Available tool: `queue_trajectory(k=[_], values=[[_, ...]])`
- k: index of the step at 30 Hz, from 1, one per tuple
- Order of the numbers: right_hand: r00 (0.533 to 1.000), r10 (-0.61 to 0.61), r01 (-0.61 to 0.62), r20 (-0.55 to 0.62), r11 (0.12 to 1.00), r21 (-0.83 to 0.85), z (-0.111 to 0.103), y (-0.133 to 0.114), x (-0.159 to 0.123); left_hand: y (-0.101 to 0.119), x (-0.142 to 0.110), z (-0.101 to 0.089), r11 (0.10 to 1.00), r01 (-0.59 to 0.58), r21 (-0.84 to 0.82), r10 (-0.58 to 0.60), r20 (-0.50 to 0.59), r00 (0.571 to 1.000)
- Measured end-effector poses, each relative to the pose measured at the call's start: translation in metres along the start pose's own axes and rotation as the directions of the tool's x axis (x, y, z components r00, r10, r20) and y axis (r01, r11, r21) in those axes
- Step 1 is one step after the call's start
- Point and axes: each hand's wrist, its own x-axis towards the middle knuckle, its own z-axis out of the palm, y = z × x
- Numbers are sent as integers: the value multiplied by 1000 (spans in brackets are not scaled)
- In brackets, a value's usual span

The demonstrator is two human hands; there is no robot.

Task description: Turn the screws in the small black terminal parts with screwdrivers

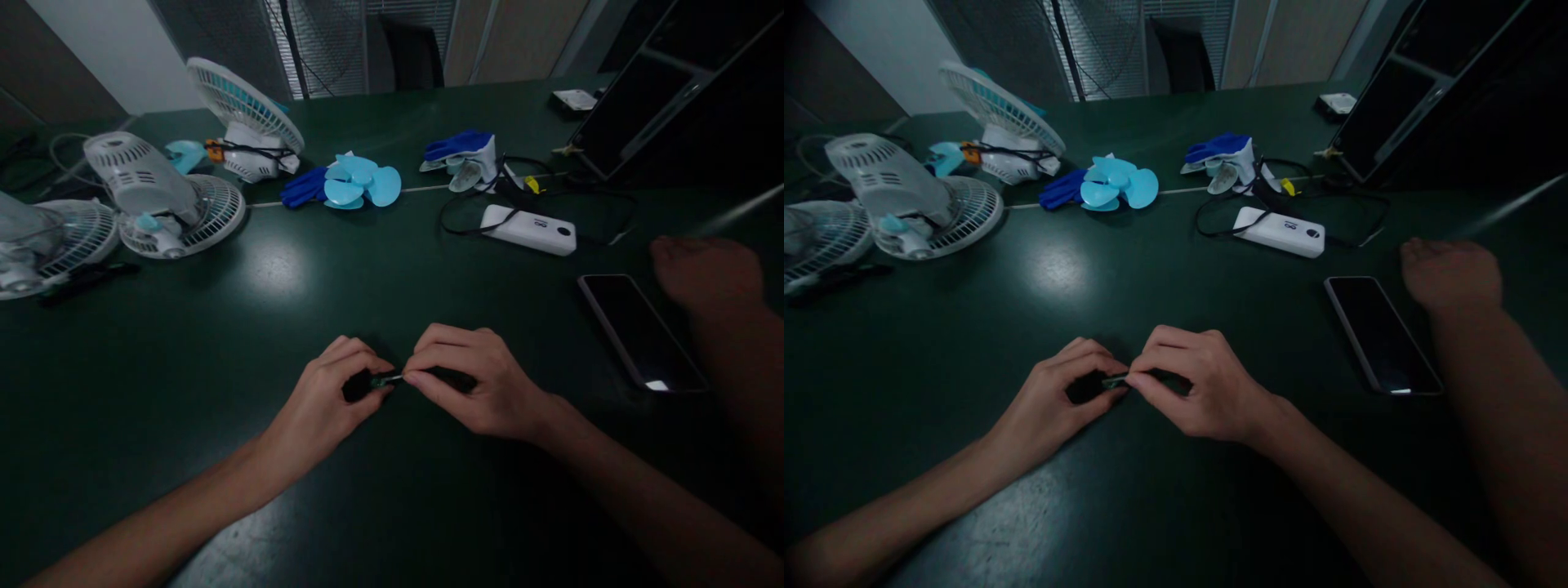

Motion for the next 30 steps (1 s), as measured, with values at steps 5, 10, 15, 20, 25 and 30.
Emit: queue_trajectory(k=[5,10,15,20,25,30], values=[[1000,23,-24,-10,997,-77,-2,11,-3,0,0,0,1000,-11,5,11,-6,1000],[998,50,-54,-38,991,-126,-8,22,-5,3,0,0,999,-28,39,28,-8,1000],[997,65,-69,-34,989,-130,-8,23,-4,-1,-8,-9,994,-56,95,50,66,997],[997,68,-70,-21,991,-114,-7,23,-4,-28,-26,-40,977,-120,177,91,164,982],[997,83,-83,1,990,-111,-8,23,-3,-73,-57,-95,928,51,368,-56,2,998],[996,85,-85,-6,990,-114,-7,23,-3,-100,-81,-143,867,310,391,-218,-261,940]])
